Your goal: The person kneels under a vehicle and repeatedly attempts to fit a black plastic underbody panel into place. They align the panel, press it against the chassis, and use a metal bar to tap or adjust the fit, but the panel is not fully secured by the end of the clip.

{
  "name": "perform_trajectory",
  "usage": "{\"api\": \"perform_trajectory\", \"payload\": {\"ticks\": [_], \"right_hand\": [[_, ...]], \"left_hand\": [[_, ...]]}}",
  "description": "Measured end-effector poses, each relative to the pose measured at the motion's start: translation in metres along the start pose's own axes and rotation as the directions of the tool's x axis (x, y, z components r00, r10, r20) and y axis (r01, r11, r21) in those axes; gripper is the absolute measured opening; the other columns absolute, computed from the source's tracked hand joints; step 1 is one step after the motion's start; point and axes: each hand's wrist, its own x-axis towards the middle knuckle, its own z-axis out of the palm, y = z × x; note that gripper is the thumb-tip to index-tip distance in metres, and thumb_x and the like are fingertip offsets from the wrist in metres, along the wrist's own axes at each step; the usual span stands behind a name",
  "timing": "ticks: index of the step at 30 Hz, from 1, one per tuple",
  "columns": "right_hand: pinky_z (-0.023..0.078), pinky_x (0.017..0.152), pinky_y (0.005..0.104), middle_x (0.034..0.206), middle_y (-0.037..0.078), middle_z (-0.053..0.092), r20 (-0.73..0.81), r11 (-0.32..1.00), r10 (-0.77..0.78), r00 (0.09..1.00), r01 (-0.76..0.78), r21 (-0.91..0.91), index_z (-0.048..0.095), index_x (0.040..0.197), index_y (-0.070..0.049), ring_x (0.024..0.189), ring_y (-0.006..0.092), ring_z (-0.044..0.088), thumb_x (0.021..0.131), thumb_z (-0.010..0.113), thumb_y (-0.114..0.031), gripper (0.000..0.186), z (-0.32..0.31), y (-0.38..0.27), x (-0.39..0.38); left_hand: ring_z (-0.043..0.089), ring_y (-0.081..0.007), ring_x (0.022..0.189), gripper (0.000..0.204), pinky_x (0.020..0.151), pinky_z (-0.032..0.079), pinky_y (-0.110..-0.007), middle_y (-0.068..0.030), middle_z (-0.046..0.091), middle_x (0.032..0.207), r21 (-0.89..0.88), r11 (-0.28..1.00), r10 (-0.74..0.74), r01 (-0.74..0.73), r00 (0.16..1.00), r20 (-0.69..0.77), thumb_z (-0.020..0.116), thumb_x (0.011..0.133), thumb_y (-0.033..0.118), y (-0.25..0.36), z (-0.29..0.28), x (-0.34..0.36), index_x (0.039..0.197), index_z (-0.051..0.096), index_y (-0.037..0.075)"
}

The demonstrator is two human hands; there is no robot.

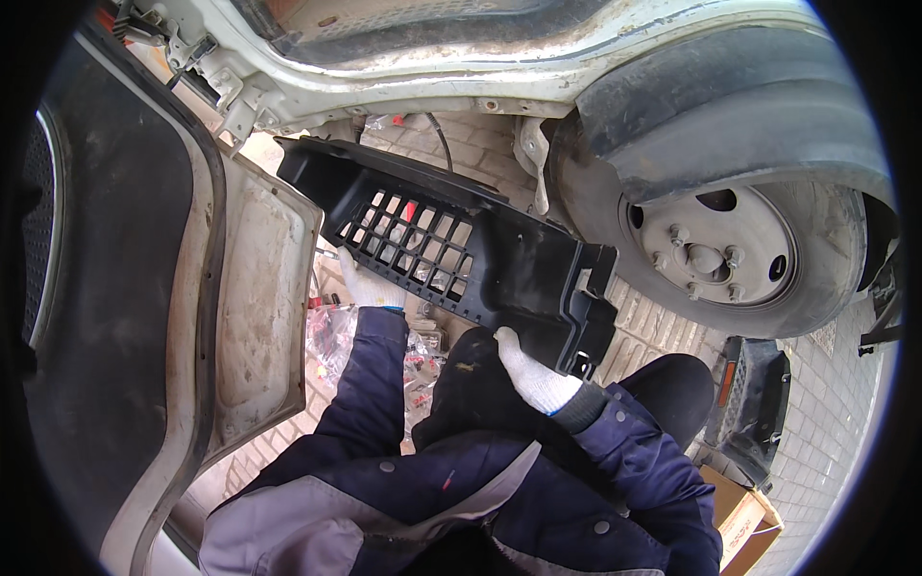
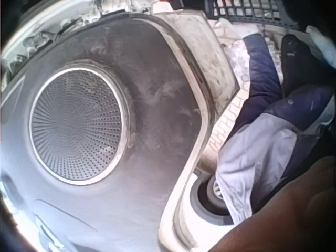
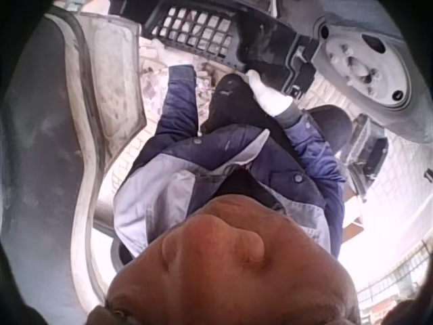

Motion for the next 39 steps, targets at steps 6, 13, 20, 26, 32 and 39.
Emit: {"api": "perform_trajectory", "payload": {"ticks": [6,13,20,26,32,39], "right_hand": [[0.058,0.078,0.0452,0.097,0.017,0.074,0.147,0.675,-0.495,0.857,0.485,-0.556,0.074,0.110,0.001,0.085,0.0347,0.071,0.090,0.073,-0.008,0.023,-0.021,0.020,0.051],[0.057,0.081,0.0426,0.103,0.017,0.071,-0.042,0.788,-0.453,0.890,0.379,-0.485,0.075,0.106,-0.002,0.091,0.0345,0.068,0.089,0.074,-0.003,0.017,-0.031,0.031,0.079],[0.057,0.078,0.0416,0.098,0.015,0.075,-0.210,0.969,-0.234,0.949,0.210,-0.131,0.075,0.102,0.002,0.086,0.0319,0.071,0.091,0.075,-0.003,0.013,-0.036,0.029,0.096],[0.057,0.073,0.0408,0.090,0.017,0.075,-0.194,0.955,-0.267,0.944,0.231,-0.187,0.076,0.099,0.002,0.079,0.0328,0.072,0.091,0.074,-0.004,0.010,-0.036,0.036,0.107],[0.056,0.076,0.0446,0.095,0.018,0.074,-0.196,0.962,-0.254,0.947,0.226,-0.155,0.076,0.102,0.002,0.086,0.0355,0.071,0.094,0.073,-0.006,0.011,-0.018,0.057,0.095],[0.054,0.096,0.0421,0.113,0.017,0.073,-0.202,0.944,-0.225,0.953,0.162,-0.286,0.071,0.118,0.002,0.103,0.0356,0.069,0.097,0.072,-0.012,0.026,0.002,0.073,0.081]], "left_hand": [[0.056,-0.0368,0.135,0.066,0.114,0.045,-0.059,-0.0136,0.059,0.150,0.017,0.997,0.075,-0.074,0.996,-0.041,0.052,0.105,0.059,-0.016,0.005,0.017,0.150,0.055,0.010],[0.056,-0.0352,0.133,0.062,0.110,0.047,-0.057,-0.0145,0.058,0.148,-0.018,0.992,0.119,-0.123,0.983,-0.140,0.054,0.106,0.053,-0.035,0.024,0.013,0.150,0.054,0.009],[0.054,-0.0343,0.135,0.066,0.112,0.046,-0.056,-0.0131,0.056,0.150,0.086,0.980,0.188,-0.177,0.971,-0.146,0.058,0.103,0.055,-0.043,0.023,0.016,0.151,0.053,0.009],[0.051,-0.0331,0.141,0.065,0.121,0.036,-0.056,-0.0126,0.055,0.155,0.053,0.994,0.103,-0.097,0.987,-0.123,0.055,0.105,0.055,-0.050,0.012,0.028,0.153,0.052,0.012],[0.052,-0.0338,0.142,0.063,0.120,0.039,-0.056,-0.0135,0.054,0.158,0.070,0.997,0.025,-0.013,0.985,-0.173,0.044,0.108,0.053,-0.047,0.001,0.036,0.154,0.053,0.011],[0.056,-0.0314,0.136,0.056,0.114,0.044,-0.055,-0.0088,0.060,0.151,0.126,0.992,0.059,-0.024,0.959,-0.278,0.046,0.107,0.051,-0.051,-0.010,0.047,0.148,0.059,0.015]]}}
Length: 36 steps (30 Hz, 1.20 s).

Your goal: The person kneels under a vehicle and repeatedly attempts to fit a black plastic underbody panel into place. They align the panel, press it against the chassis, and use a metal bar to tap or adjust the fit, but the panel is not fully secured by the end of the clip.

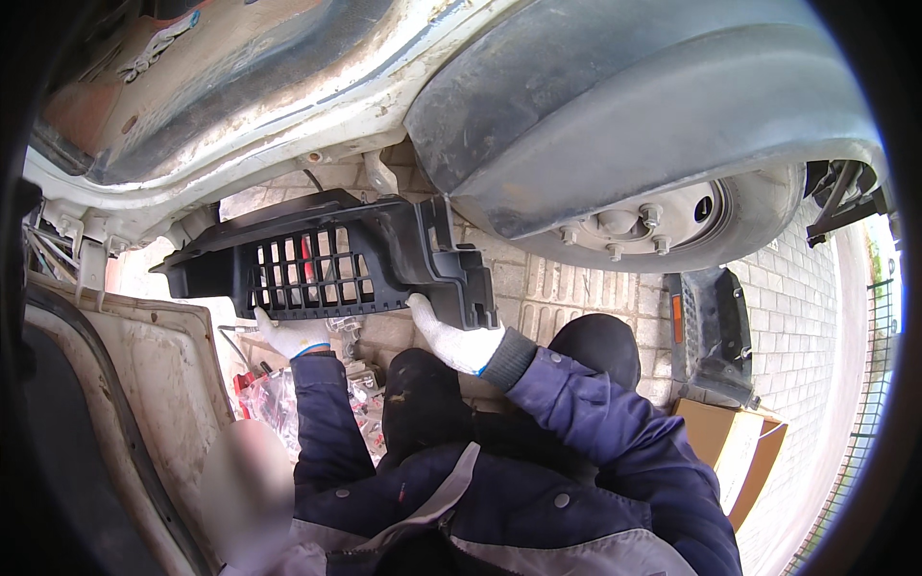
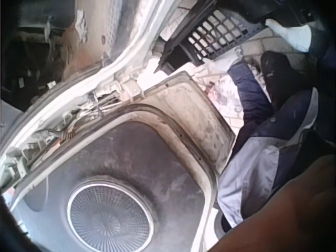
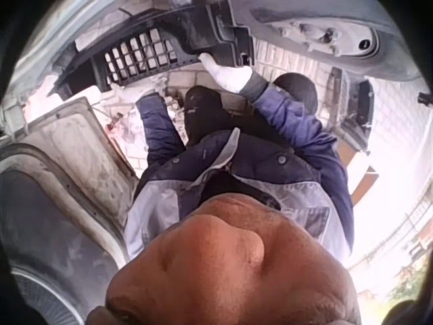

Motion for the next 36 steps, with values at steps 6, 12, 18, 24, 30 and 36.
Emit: {"api": "perform_trajectory", "payload": {"ticks": [6,12,18,24,30,36], "right_hand": [[0.056,0.086,0.0431,0.106,0.017,0.074,0.053,0.993,-0.105,0.993,0.108,-0.057,0.073,0.113,0.001,0.096,0.0352,0.069,0.095,0.074,-0.014,0.023,-0.003,0.018,0.016],[0.058,0.080,0.0412,0.101,0.016,0.075,0.050,0.976,0.090,0.995,-0.098,0.197,0.075,0.107,0.001,0.087,0.0326,0.072,0.092,0.077,-0.014,0.021,-0.019,0.011,0.033],[0.057,0.083,0.0395,0.104,0.015,0.075,-0.032,0.937,0.228,0.973,-0.210,0.280,0.071,0.114,0.002,0.091,0.0286,0.071,0.094,0.076,-0.011,0.024,-0.021,-0.005,0.039],[0.057,0.084,0.0333,0.107,0.009,0.075,-0.215,0.712,0.428,0.878,-0.182,0.678,0.068,0.120,0.001,0.094,0.0160,0.070,0.094,0.078,-0.007,0.030,-0.025,-0.021,0.033],[0.056,0.084,0.0328,0.107,0.009,0.076,-0.114,0.474,0.529,0.841,-0.181,0.862,0.069,0.117,0.002,0.094,0.0167,0.070,0.091,0.078,-0.003,0.028,-0.026,-0.028,0.040],[0.056,0.084,0.0345,0.106,0.011,0.074,-0.166,0.785,0.363,0.917,-0.206,0.584,0.071,0.113,0.001,0.094,0.0215,0.071,0.087,0.076,-0.002,0.027,-0.041,-0.028,0.045]], "left_hand": [[0.054,-0.0341,0.140,0.060,0.119,0.040,-0.059,-0.0121,0.057,0.155,-0.047,0.999,0.015,-0.011,0.997,0.077,0.048,0.106,0.051,-0.009,-0.004,0.000,0.151,0.055,0.012],[0.053,-0.0348,0.141,0.060,0.119,0.039,-0.060,-0.0125,0.056,0.156,-0.033,0.999,0.042,-0.041,0.999,0.034,0.048,0.106,0.053,-0.013,-0.002,0.006,0.151,0.056,0.013],[0.056,-0.0318,0.137,0.056,0.117,0.044,-0.052,-0.0114,0.060,0.150,-0.053,0.998,0.032,-0.032,0.999,0.007,0.051,0.105,0.048,-0.010,-0.001,0.002,0.147,0.059,0.012],[0.058,-0.0311,0.135,0.053,0.112,0.048,-0.052,-0.0113,0.061,0.149,-0.075,0.997,-0.013,0.015,1.000,0.026,0.052,0.106,0.047,-0.009,0.009,-0.003,0.145,0.060,0.012],[0.058,-0.0311,0.135,0.055,0.113,0.048,-0.052,-0.0111,0.061,0.150,-0.038,0.999,0.036,-0.037,0.999,-0.025,0.052,0.106,0.048,-0.011,0.010,-0.004,0.147,0.059,0.012],[0.054,-0.0332,0.141,0.058,0.120,0.041,-0.057,-0.0127,0.057,0.154,-0.010,0.998,0.063,-0.063,0.998,-0.022,0.050,0.106,0.048,-0.010,0.009,-0.003,0.150,0.056,0.011]]}}
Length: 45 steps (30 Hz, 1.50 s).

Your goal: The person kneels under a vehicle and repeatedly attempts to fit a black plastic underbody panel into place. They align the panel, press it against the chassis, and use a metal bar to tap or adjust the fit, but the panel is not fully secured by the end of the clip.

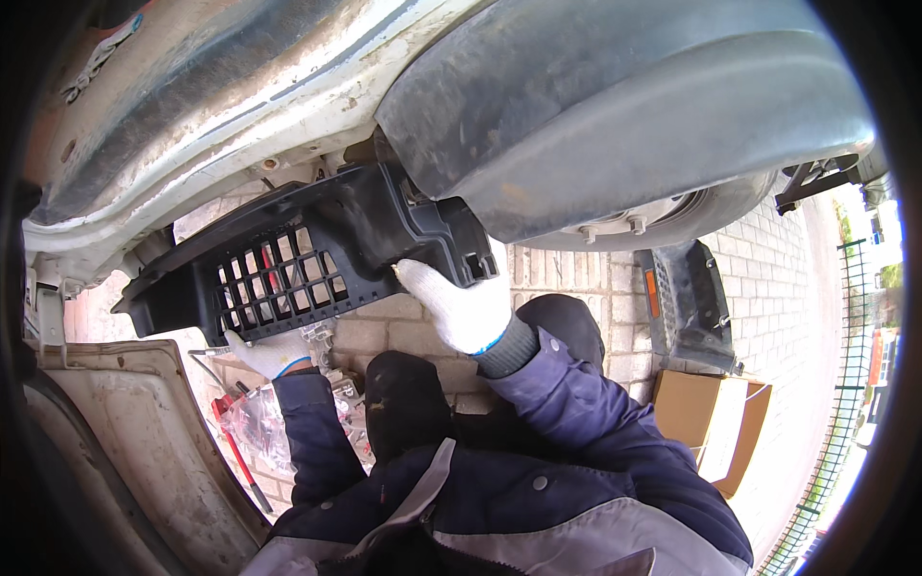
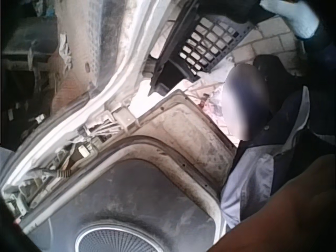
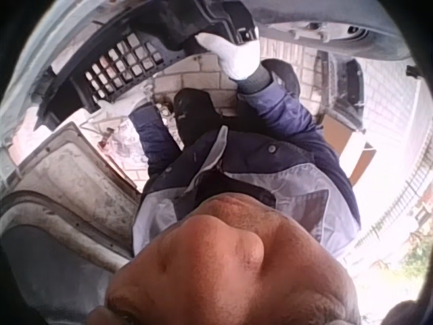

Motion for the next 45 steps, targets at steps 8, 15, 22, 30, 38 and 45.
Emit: {"api": "perform_trajectory", "payload": {"ticks": [8,15,22,30,38,45], "right_hand": [[0.056,0.078,0.0404,0.104,0.015,0.069,0.211,0.802,-0.267,0.940,0.338,-0.493,0.074,0.101,-0.003,0.089,0.0324,0.069,0.081,0.077,-0.002,0.020,-0.008,-0.008,0.003],[0.054,0.066,0.0434,0.100,0.014,0.072,0.199,0.786,-0.267,0.943,0.333,-0.521,0.077,0.096,-0.008,0.084,0.0332,0.068,0.069,0.078,-0.007,0.027,-0.012,-0.004,0.002],[0.055,0.062,0.0422,0.097,0.015,0.073,0.382,0.556,-0.347,0.856,0.516,-0.651,0.078,0.101,-0.009,0.080,0.0326,0.071,0.069,0.079,-0.010,0.032,-0.022,-0.001,0.004],[0.062,0.082,0.0326,0.108,0.013,0.078,0.333,0.746,-0.062,0.941,0.266,-0.611,0.079,0.111,0.000,0.095,0.0247,0.077,0.088,0.078,0.001,0.023,-0.026,-0.008,-0.013],[0.063,0.084,0.0347,0.111,0.015,0.077,0.090,0.953,0.215,0.972,-0.189,-0.238,0.075,0.115,0.004,0.096,0.0248,0.077,0.094,0.074,0.001,0.021,-0.018,-0.017,-0.012],[0.063,0.087,0.0333,0.118,0.014,0.076,0.132,0.929,0.144,0.981,-0.088,-0.358,0.072,0.120,0.005,0.099,0.0221,0.076,0.092,0.077,0.004,0.029,-0.024,-0.012,-0.019]], "left_hand": [[0.057,-0.0322,0.136,0.058,0.115,0.044,-0.055,-0.0117,0.061,0.149,0.042,0.999,-0.025,0.031,0.989,-0.144,0.056,0.103,0.050,0.007,0.016,-0.017,0.147,0.060,0.012],[0.064,-0.0322,0.127,0.057,0.101,0.056,-0.054,-0.0112,0.064,0.145,0.039,0.999,-0.020,0.023,0.997,-0.078,0.057,0.104,0.050,0.007,0.004,-0.013,0.147,0.060,0.013],[0.062,-0.0307,0.132,0.055,0.109,0.052,-0.051,-0.0123,0.061,0.149,0.021,1.000,0.013,-0.011,0.996,-0.088,0.053,0.106,0.046,0.001,-0.009,0.001,0.149,0.059,0.012],[0.063,-0.0316,0.131,0.063,0.105,0.057,-0.051,-0.0131,0.059,0.152,-0.024,0.998,-0.059,0.059,0.998,0.034,0.048,0.108,0.056,-0.003,-0.031,0.007,0.153,0.055,0.013],[0.064,-0.0320,0.131,0.069,0.101,0.060,-0.051,-0.0153,0.057,0.154,-0.079,0.977,-0.139,0.200,0.869,0.474,0.039,0.110,0.062,-0.004,-0.025,0.006,0.155,0.053,0.012],[0.065,-0.0341,0.130,0.066,0.100,0.060,-0.053,-0.0152,0.059,0.152,0.004,0.997,-0.071,0.071,0.997,-0.021,0.048,0.108,0.058,-0.004,-0.025,0.005,0.154,0.054,0.012]]}}
